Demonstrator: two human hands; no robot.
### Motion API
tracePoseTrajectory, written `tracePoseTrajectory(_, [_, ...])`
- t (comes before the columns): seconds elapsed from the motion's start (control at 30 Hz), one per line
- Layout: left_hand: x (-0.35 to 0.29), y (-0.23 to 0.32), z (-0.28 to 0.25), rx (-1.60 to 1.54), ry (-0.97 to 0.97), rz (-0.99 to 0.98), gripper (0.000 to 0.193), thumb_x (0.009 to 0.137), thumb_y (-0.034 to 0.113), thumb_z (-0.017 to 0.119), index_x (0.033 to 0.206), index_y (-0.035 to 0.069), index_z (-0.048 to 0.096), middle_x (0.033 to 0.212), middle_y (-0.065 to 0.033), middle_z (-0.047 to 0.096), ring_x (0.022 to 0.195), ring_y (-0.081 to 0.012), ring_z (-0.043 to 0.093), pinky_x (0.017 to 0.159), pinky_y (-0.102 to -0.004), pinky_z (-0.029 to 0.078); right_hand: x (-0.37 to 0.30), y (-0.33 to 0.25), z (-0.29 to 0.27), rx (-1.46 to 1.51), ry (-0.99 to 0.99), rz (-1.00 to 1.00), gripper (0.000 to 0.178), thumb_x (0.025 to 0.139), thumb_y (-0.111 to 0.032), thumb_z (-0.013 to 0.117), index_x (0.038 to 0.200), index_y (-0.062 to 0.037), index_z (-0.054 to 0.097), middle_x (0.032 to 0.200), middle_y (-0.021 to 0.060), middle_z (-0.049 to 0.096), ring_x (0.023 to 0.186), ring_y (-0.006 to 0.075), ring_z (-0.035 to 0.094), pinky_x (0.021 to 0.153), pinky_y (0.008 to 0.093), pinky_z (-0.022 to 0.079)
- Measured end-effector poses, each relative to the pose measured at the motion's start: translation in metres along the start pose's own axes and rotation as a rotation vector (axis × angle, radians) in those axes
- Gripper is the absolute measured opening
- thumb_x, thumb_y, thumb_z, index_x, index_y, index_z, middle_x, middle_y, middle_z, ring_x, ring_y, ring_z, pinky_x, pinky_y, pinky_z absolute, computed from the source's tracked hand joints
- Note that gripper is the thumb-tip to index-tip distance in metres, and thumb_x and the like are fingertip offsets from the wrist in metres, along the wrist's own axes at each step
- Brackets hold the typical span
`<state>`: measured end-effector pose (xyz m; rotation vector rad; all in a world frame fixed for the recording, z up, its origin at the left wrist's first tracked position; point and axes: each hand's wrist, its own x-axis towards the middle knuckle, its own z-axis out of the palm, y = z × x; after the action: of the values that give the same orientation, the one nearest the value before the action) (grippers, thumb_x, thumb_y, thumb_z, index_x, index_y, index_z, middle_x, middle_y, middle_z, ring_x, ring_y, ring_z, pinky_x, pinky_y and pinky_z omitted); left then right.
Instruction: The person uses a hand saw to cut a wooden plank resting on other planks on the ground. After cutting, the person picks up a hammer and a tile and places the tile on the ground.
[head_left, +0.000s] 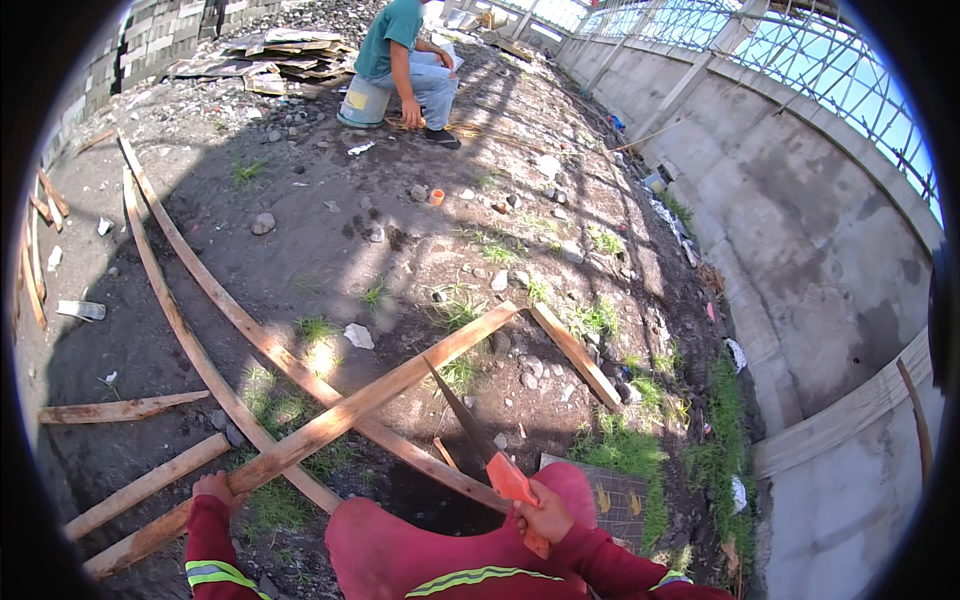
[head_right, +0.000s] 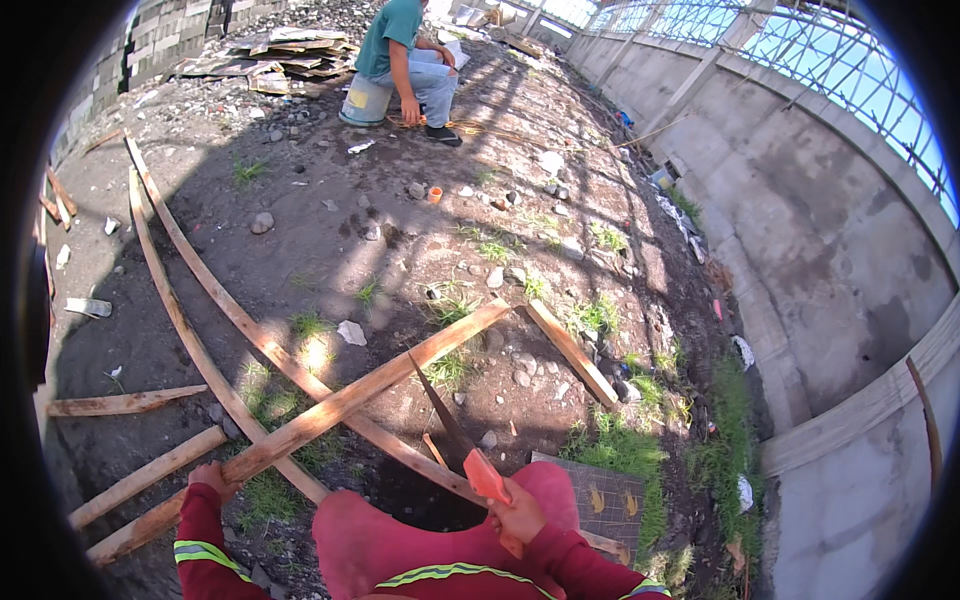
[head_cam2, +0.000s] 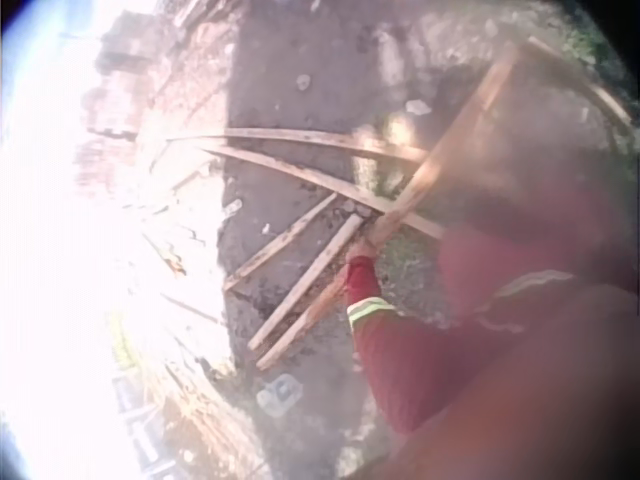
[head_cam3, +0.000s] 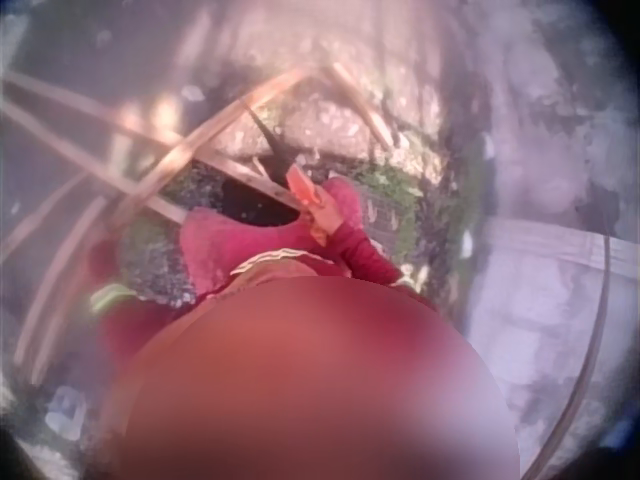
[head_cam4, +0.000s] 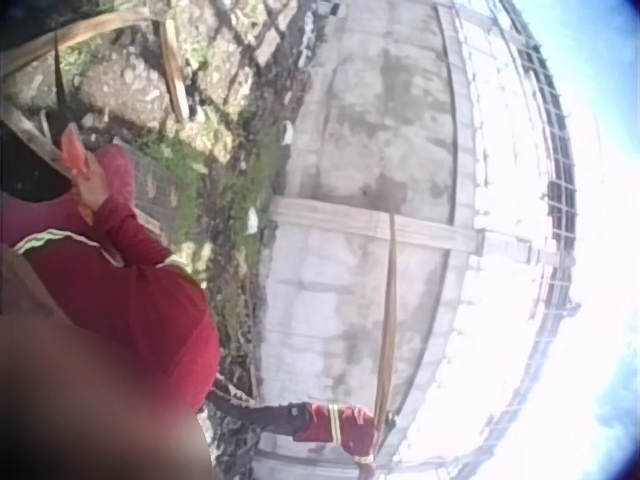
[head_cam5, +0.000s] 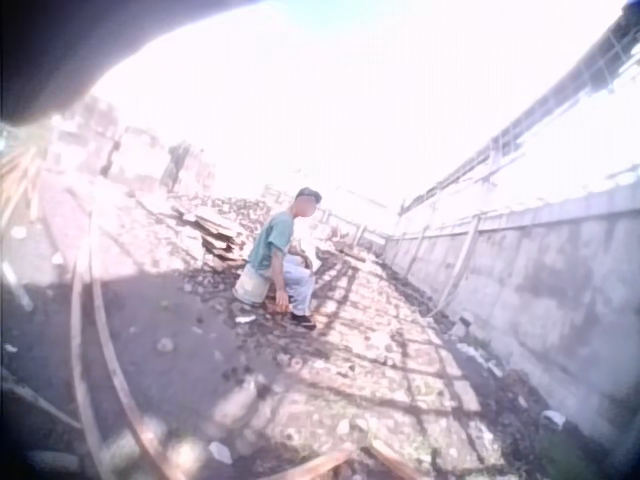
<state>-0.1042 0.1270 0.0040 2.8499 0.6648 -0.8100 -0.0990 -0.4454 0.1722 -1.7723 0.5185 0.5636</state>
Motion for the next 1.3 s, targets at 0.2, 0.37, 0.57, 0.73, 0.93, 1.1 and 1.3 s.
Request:
tracePoseTrajectory(0.2, [-0.018,0.003,0.027,-0.087,0.151,0.235,0.062,0.060,0.055,0.080,0.097,0.007,0.066,0.105,-0.0152,0.065,0.110,-0.0331,0.057,0.095,-0.0439,0.045,0.019,-0.016,0.012,-0.054,-0.048,-0.165,0.042,0.095,-0.009,0.057,0.135,-0.0069,0.046,0.081,0.0035,0.058,0.063,0.0097,0.055,0.057,0.0259,0.048])
tracePoseTrajectory(0.37, [-0.018,-0.015,0.049,-0.116,0.119,0.075,0.060,0.059,0.050,0.082,0.098,0.008,0.066,0.108,-0.0155,0.064,0.112,-0.0335,0.056,0.096,-0.0441,0.045,0.022,-0.041,0.021,-0.278,-0.080,-0.297,0.046,0.095,-0.008,0.056,0.139,-0.0076,0.043,0.079,0.0024,0.057,0.064,0.0090,0.055,0.058,0.0251,0.048])
tracePoseTrajectory(0.57, [-0.028,-0.019,0.029,-0.108,0.116,-0.003,0.062,0.059,0.049,0.084,0.102,0.008,0.065,0.110,-0.0158,0.063,0.111,-0.0334,0.057,0.096,-0.0443,0.046,0.022,-0.054,0.035,-0.252,-0.122,-0.238,0.045,0.095,-0.010,0.057,0.138,-0.0104,0.046,0.082,0.0016,0.059,0.064,0.0077,0.055,0.057,0.0246,0.047])
tracePoseTrajectory(0.73, [-0.027,0.042,-0.005,-0.037,0.129,0.009,0.095,0.061,0.043,0.086,0.138,0.009,0.041,0.136,-0.0161,0.046,0.126,-0.0347,0.045,0.105,-0.0460,0.039,0.038,-0.045,0.055,-0.210,-0.114,-0.220,0.046,0.093,-0.004,0.056,0.138,-0.0080,0.047,0.094,0.0033,0.064,0.062,0.0065,0.053,0.056,0.0232,0.047])
tracePoseTrajectory(0.93, [0.027,0.193,-0.034,-0.194,0.268,0.366,0.085,0.068,0.045,0.080,0.135,0.008,0.043,0.128,-0.0178,0.052,0.121,-0.0369,0.049,0.103,-0.0460,0.040,0.074,-0.025,0.080,-0.267,-0.136,-0.352,0.046,0.094,-0.005,0.053,0.139,-0.0071,0.044,0.099,0.0074,0.064,0.063,0.0079,0.055,0.058,0.0249,0.049])
tracePoseTrajectory(1.1, [0.069,0.238,-0.028,-0.191,0.058,0.377,0.066,0.070,0.044,0.077,0.122,0.009,0.057,0.117,-0.0145,0.059,0.108,-0.0326,0.060,0.096,-0.0444,0.045,0.091,-0.015,0.088,-0.440,-0.085,-0.364,0.047,0.092,-0.014,0.055,0.138,-0.0074,0.044,0.100,0.0220,0.067,0.077,0.0315,0.069,0.070,0.0370,0.053])
tracePoseTrajectory(1.3, [0.076,0.238,-0.011,-0.203,0.197,0.333,0.068,0.069,0.043,0.074,0.124,0.007,0.056,0.121,-0.0147,0.057,0.115,-0.0326,0.055,0.096,-0.0458,0.045,0.109,-0.023,0.088,-0.578,-0.067,-0.564,0.046,0.092,-0.018,0.055,0.136,-0.0087,0.045,0.103,0.0279,0.064,0.095,0.0462,0.062,0.079,0.0480,0.051])
